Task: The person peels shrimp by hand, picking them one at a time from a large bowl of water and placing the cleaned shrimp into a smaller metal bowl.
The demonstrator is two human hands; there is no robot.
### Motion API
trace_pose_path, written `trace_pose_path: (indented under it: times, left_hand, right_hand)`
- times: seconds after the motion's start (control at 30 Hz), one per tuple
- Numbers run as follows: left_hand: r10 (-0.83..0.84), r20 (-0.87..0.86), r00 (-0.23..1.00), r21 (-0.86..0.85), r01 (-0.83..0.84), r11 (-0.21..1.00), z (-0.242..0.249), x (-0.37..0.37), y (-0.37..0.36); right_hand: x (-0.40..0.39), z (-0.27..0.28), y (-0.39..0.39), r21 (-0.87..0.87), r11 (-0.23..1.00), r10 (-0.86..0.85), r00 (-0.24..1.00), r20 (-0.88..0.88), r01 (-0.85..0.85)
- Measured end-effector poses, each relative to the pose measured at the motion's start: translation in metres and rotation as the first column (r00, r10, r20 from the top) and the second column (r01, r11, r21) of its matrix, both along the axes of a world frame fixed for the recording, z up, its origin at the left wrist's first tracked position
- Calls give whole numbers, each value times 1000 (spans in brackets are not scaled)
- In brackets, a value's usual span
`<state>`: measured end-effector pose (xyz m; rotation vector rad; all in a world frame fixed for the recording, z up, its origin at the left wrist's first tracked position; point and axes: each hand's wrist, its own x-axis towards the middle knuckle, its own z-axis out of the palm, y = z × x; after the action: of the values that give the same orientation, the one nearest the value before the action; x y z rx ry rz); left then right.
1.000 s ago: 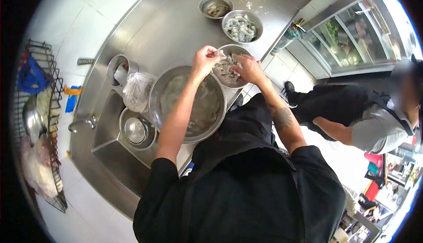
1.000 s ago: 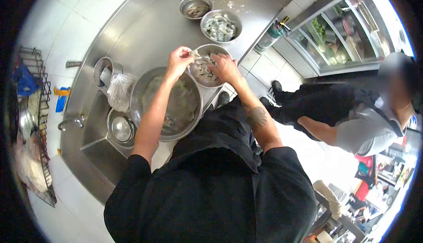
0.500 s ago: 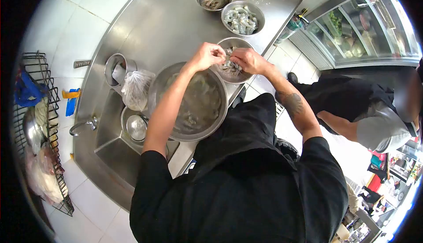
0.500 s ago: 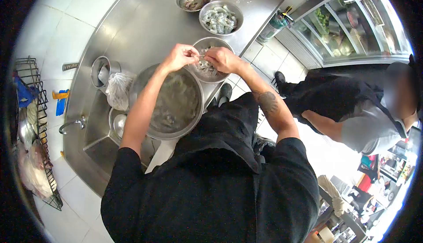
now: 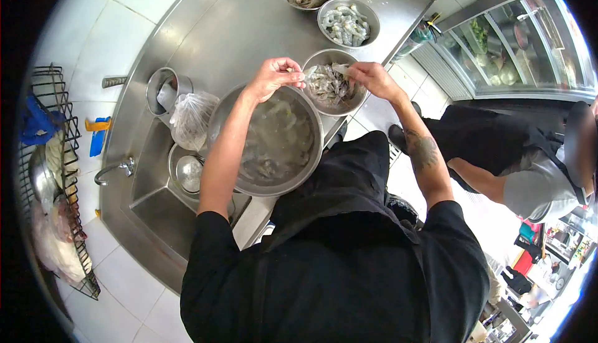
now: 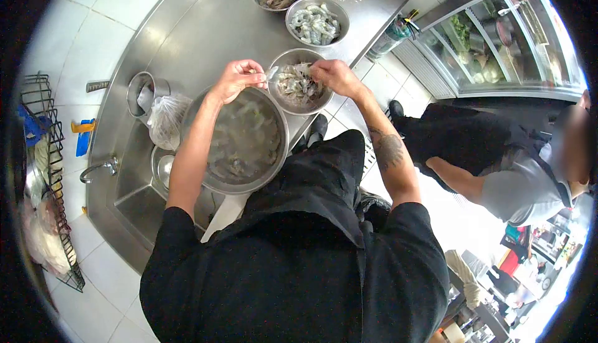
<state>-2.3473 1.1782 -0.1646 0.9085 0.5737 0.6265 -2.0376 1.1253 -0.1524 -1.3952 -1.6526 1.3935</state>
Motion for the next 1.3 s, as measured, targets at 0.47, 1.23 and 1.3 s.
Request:
trace_pose_path:
  times: [0.47, 1.23, 1.3]
  left_hand:
    - [321, -416, 851, 863, 258, 433, 28, 62, -40]
    - [202, -367, 908, 808, 203, 554, 23, 66, -40]
    - [200, -386, 900, 799, 218, 561, 21, 64, -38]
  right_hand:
    - [-43, 13, 2, -491, 865, -285, 909, -303, 108]
    - [-45, 21, 0, -476, 861, -306, 931, -201, 180]
    - [-43, 14, 1, -501, 844, -359, 895, -265, 190]
